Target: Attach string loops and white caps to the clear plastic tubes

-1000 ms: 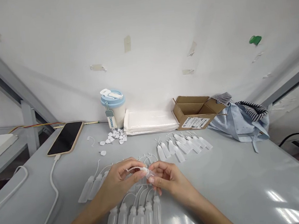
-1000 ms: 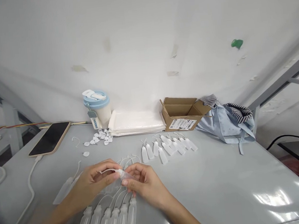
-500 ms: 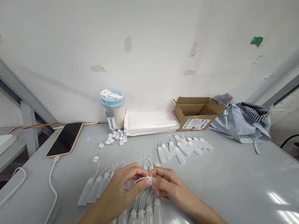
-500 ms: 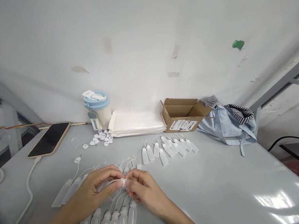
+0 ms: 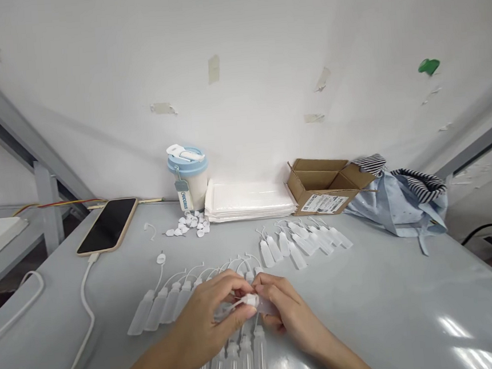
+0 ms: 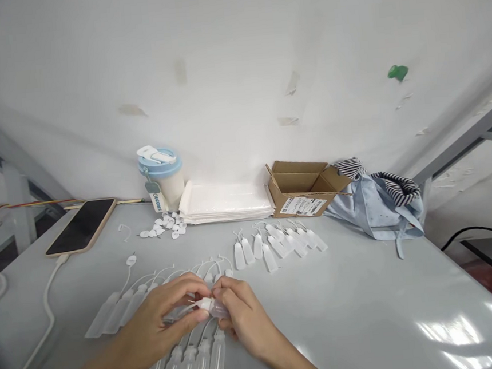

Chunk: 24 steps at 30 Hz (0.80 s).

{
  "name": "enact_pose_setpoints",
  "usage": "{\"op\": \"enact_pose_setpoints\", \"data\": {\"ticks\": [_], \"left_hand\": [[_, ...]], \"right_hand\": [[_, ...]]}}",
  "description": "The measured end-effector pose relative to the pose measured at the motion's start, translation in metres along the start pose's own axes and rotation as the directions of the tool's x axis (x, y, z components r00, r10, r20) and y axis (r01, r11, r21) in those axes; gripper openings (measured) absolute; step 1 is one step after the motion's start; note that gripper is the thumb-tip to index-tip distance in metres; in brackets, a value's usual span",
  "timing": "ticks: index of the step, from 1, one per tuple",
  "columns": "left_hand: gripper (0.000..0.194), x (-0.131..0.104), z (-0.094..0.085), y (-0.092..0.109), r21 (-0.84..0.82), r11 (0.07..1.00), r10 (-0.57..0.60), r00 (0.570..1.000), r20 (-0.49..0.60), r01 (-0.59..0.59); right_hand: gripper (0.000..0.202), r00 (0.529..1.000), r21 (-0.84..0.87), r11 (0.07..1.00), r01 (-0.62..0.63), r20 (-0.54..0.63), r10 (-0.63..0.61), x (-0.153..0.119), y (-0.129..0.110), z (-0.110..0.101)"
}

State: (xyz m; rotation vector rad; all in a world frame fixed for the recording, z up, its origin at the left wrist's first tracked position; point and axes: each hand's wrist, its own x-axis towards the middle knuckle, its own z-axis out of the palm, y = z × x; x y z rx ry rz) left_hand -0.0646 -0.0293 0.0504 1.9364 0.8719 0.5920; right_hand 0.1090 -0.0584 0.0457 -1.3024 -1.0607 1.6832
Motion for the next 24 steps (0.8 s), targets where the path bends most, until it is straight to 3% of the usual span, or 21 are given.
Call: {"op": "enact_pose_setpoints", "data": {"ticks": [4,7,9,14,18,22,24], "left_hand": [[0.026,0.001,0.001,0.003,0.025,0.987,-0.157,0.987,0.039,0.156],[0.032,0.001,0.002,0.004,-0.003,0.984,-0.178,0.983,0.047,0.178],[0.033,0.003,0.002,0.004,-0.081,0.974,-0.211,0.977,0.034,0.213],[0.032,0.005,-0.004,0.000,-0.266,0.931,-0.261,0.965,-0.015,0.248],[0.030,0.003,-0.003,-0.006,-0.128,0.980,-0.158,0.986,-0.048,0.151],[0.020,0.000,0.003,-0.015,0.190,0.974,0.153,0.978,-0.144,-0.125],[0.016,0.000,0.005,-0.017,0.250,0.949,0.237,0.958,-0.159,-0.194]], "right_hand": [[0.019,0.990,-0.170,0.976,0.134,-0.014,-0.138,-0.001,0.001,-0.001],[0.018,0.996,-0.074,0.995,0.073,0.048,-0.069,0.000,0.002,-0.004],[0.019,0.993,-0.050,0.995,0.092,0.073,-0.088,0.000,0.001,-0.007],[0.024,0.946,-0.323,0.897,0.300,-0.018,-0.322,-0.003,0.001,-0.012],[0.030,0.930,-0.314,0.889,0.332,-0.050,-0.365,-0.002,0.001,-0.012],[0.037,0.985,-0.085,0.982,0.167,-0.033,-0.170,0.002,0.001,-0.015],[0.038,0.995,0.001,0.995,0.102,-0.016,-0.102,0.004,0.002,-0.017]]}}
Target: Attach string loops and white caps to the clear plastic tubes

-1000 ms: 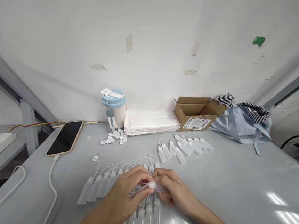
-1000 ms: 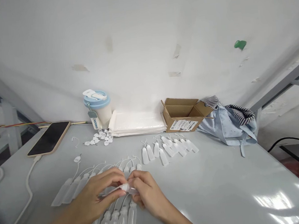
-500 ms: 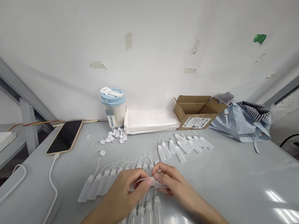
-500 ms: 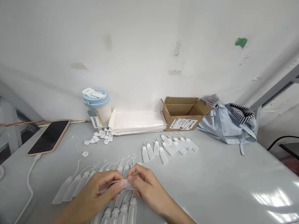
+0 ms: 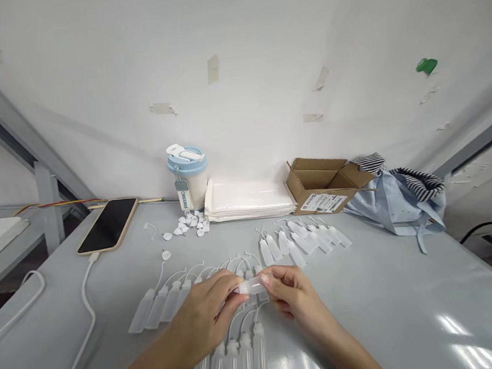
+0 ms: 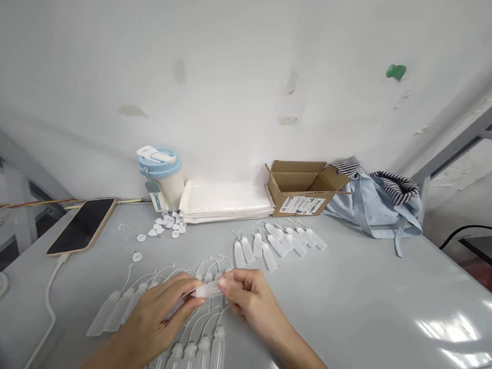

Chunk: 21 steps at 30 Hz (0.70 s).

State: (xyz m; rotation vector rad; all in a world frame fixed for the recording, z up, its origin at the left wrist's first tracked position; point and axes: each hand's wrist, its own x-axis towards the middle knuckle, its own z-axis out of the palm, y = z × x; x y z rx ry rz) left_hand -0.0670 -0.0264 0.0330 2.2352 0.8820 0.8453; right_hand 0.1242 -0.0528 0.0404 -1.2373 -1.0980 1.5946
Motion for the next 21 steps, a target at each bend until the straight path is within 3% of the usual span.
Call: {"op": "enact_pose_setpoints", "data": {"ticks": [3,7,10,12,15,18,21], "left_hand": [[0.014,0.002,-0.002,0.003,-0.048,0.994,-0.096,0.995,0.020,0.097],[0.033,0.005,-0.009,0.011,-0.159,0.940,-0.273,0.944,0.187,0.303],[0.040,0.005,-0.011,0.014,-0.179,0.928,-0.280,0.927,0.250,0.328],[0.041,0.004,-0.010,0.012,-0.121,0.961,-0.218,0.951,0.221,0.249],[0.038,0.002,-0.006,0.006,0.037,0.999,-0.040,0.992,0.120,0.036],[0.030,0.000,-0.002,-0.003,0.199,0.968,0.141,0.987,0.074,-0.153],[0.029,-0.002,0.001,-0.007,0.333,0.906,0.248,0.965,0.082,-0.261]], "right_hand": [[0.036,0.997,-0.049,0.996,0.077,-0.016,-0.077,0.000,0.002,0.000],[0.025,0.945,-0.281,0.908,0.311,-0.009,-0.327,-0.004,0.003,0.001],[0.022,0.916,-0.374,0.847,0.379,0.020,-0.401,-0.006,0.003,0.001],[0.024,0.922,-0.369,0.853,0.369,0.031,-0.385,-0.006,0.004,0.000],[0.030,0.954,-0.304,0.908,0.288,0.014,-0.299,-0.004,0.007,0.000],[0.035,0.979,-0.230,0.953,0.196,-0.015,-0.205,-0.001,0.009,0.001],[0.040,0.993,-0.173,0.979,0.103,-0.037,-0.111,0.002,0.010,0.003]]}}
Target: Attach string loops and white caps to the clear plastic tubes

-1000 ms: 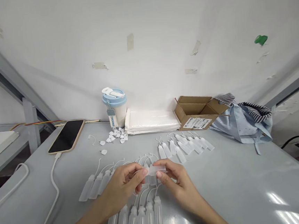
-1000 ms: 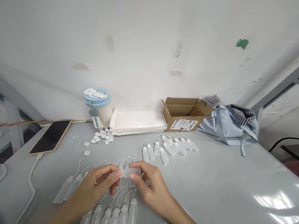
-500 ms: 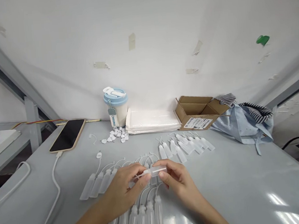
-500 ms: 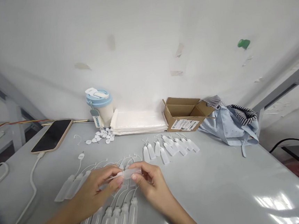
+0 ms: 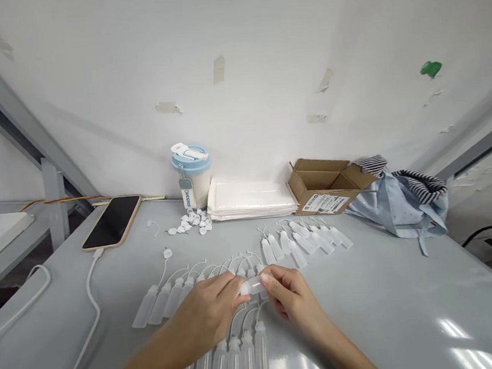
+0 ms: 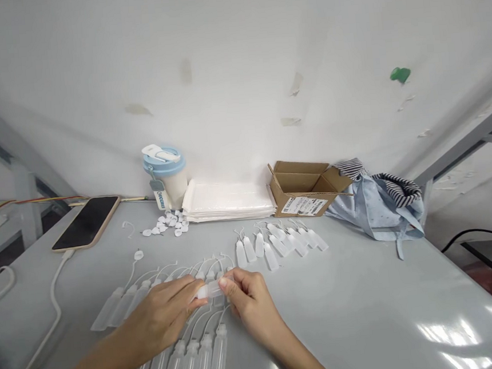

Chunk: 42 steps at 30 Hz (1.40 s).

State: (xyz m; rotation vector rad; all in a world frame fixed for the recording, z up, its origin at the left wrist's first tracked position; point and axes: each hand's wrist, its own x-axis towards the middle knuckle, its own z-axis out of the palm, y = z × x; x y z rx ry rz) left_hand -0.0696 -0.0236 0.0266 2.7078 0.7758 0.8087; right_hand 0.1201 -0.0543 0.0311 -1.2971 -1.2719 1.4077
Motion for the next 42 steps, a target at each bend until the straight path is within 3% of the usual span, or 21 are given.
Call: {"op": "enact_pose_setpoints", "data": {"ticks": [3,5,8,11,15,18,22,25,27,28,30,33,36,39,42], "left_hand": [[0.029,0.001,0.000,0.002,0.006,1.000,0.018,1.000,0.000,-0.018],[0.025,0.002,-0.003,0.005,-0.096,0.994,-0.055,0.998,0.029,0.057],[0.023,0.004,-0.008,0.008,-0.262,0.936,-0.213,0.970,0.115,0.236],[0.028,0.008,-0.013,0.010,-0.331,0.858,-0.339,0.917,0.211,0.394],[0.038,0.012,-0.017,0.011,-0.388,0.784,-0.383,0.870,0.312,0.484],[0.040,0.011,-0.015,0.012,-0.376,0.816,-0.372,0.897,0.240,0.439],[0.035,0.006,-0.003,0.012,-0.223,0.954,-0.201,0.980,0.015,0.199],[0.032,0.005,0.000,0.006,-0.165,0.979,-0.117,0.993,0.009,0.117],[0.025,0.005,-0.007,-0.004,-0.162,0.970,-0.177,0.983,0.045,0.182],[0.022,0.005,-0.014,-0.012,-0.151,0.961,-0.228,0.973,0.039,0.231],[0.024,0.003,-0.031,-0.033,-0.062,0.891,-0.454,0.888,-0.074,0.450],[0.033,-0.009,-0.053,-0.073,0.135,0.752,-0.617,0.760,-0.204,0.646],[0.033,-0.026,-0.062,-0.105,0.197,0.690,-0.685,0.716,-0.136,0.697],[0.035,-0.034,-0.060,-0.118,0.208,0.647,-0.741,0.669,-0.055,0.734],[0.037,-0.032,-0.054,-0.117,0.174,0.648,-0.753,0.658,0.000,0.742]], "right_hand": [[0.048,0.999,0.008,0.999,-0.051,-0.013,0.051,0.002,-0.001,0.002],[0.048,0.999,-0.036,0.999,-0.019,-0.034,0.018,0.002,-0.001,0.002],[0.038,0.987,-0.194,0.972,0.131,-0.067,-0.146,0.000,-0.001,0.001],[0.024,0.937,-0.338,0.888,0.312,-0.048,-0.347,-0.003,0.000,-0.001],[0.020,0.870,-0.398,0.802,0.446,-0.018,-0.493,-0.004,0.003,-0.003],[0.022,0.893,-0.401,0.825,0.399,-0.035,-0.449,-0.004,0.002,-0.002],[0.030,0.958,-0.347,0.907,0.239,-0.067,-0.278,-0.005,-0.001,0.001],[0.034,0.980,-0.275,0.950,0.148,-0.091,-0.179,-0.002,-0.003,-0.001],[0.034,0.980,-0.231,0.965,0.124,-0.127,-0.156,0.000,-0.005,-0.007],[0.033,0.971,-0.219,0.968,0.125,-0.174,-0.165,0.002,-0.007,-0.012],[0.033,0.923,-0.235,0.964,0.127,-0.327,-0.201,0.005,-0.009,-0.026],[0.036,0.792,-0.343,0.938,0.042,-0.561,-0.240,0.010,-0.009,-0.050],[0.034,0.709,-0.488,0.870,-0.075,-0.640,-0.298,0.015,-0.004,-0.067],[0.028,0.701,-0.644,0.741,-0.188,-0.617,-0.359,0.020,0.004,-0.074],[0.022,0.719,-0.734,0.631,-0.252,-0.578,-0.386,0.022,0.010,-0.074]]}}
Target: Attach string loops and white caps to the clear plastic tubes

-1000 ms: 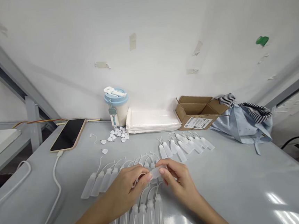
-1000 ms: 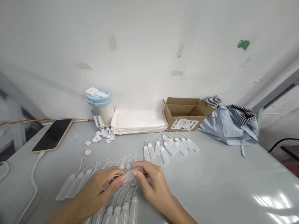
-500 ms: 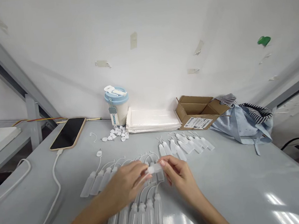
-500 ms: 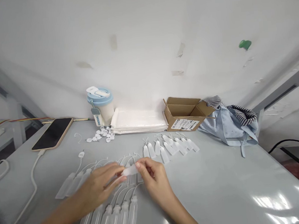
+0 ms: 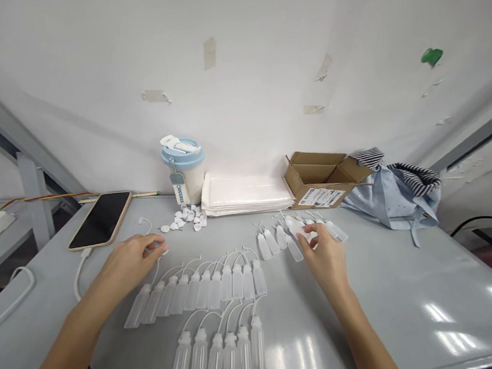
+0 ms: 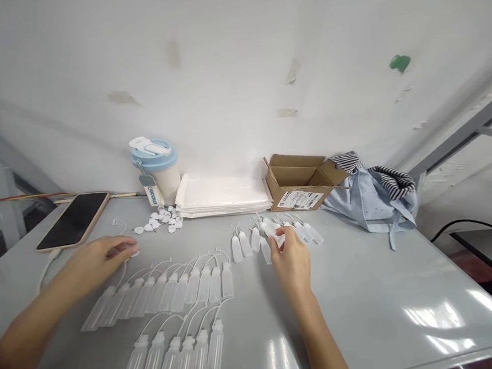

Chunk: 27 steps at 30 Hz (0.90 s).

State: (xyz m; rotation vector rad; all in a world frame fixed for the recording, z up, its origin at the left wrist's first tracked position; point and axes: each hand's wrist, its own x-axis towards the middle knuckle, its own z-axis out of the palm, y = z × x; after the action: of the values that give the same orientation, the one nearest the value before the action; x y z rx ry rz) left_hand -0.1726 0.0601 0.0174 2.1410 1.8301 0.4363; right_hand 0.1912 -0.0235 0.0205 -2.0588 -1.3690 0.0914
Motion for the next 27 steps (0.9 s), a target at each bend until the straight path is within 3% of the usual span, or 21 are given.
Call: {"op": "enact_pose_setpoints", "data": {"ticks": [7,10,12,14,16,18,21,24,27], "left_hand": [[0.033,-0.002,0.002,0.013,-0.033,0.999,0.026,1.000,0.012,-0.025],[0.027,-0.002,0.000,0.014,-0.092,0.996,0.001,1.000,0.012,0.000],[0.024,-0.002,-0.002,0.015,-0.121,0.992,-0.031,0.999,0.015,0.032],[0.024,-0.002,-0.004,0.015,-0.141,0.988,-0.059,0.998,0.010,0.060],[0.025,-0.003,-0.006,0.017,-0.169,0.983,-0.073,0.997,0.008,0.073],[0.029,-0.005,-0.007,0.021,-0.220,0.972,-0.084,0.996,0.000,0.082],[0.036,-0.010,-0.008,0.032,-0.400,0.911,-0.108,0.994,0.007,0.101],[0.039,-0.017,-0.010,0.048,-0.585,0.799,-0.104,0.990,0.092,0.138],[0.039,-0.024,-0.012,0.061,-0.669,0.724,-0.056,0.980,0.191,0.171]], "right_hand": [[0.019,0.987,0.035,0.990,0.135,-0.095,-0.131,-0.001,-0.002,-0.002],[0.018,0.991,0.121,0.987,0.105,-0.101,-0.093,-0.001,-0.008,-0.007],[0.019,0.998,0.220,0.973,0.063,-0.016,-0.061,-0.007,-0.015,-0.012],[0.022,0.982,0.301,0.953,0.043,0.165,-0.097,-0.023,-0.024,-0.016],[0.025,0.901,0.317,0.946,0.063,0.390,-0.191,-0.048,-0.034,-0.019],[0.024,0.802,0.291,0.952,0.098,0.543,-0.249,-0.075,-0.043,-0.020],[0.024,0.767,0.172,0.971,0.164,0.597,-0.235,-0.105,-0.051,-0.018],[0.026,0.789,0.029,0.982,0.186,0.591,-0.167,-0.114,-0.054,-0.013],[0.027,0.798,-0.081,0.979,0.188,0.593,-0.104,-0.114,-0.055,-0.010]]}}
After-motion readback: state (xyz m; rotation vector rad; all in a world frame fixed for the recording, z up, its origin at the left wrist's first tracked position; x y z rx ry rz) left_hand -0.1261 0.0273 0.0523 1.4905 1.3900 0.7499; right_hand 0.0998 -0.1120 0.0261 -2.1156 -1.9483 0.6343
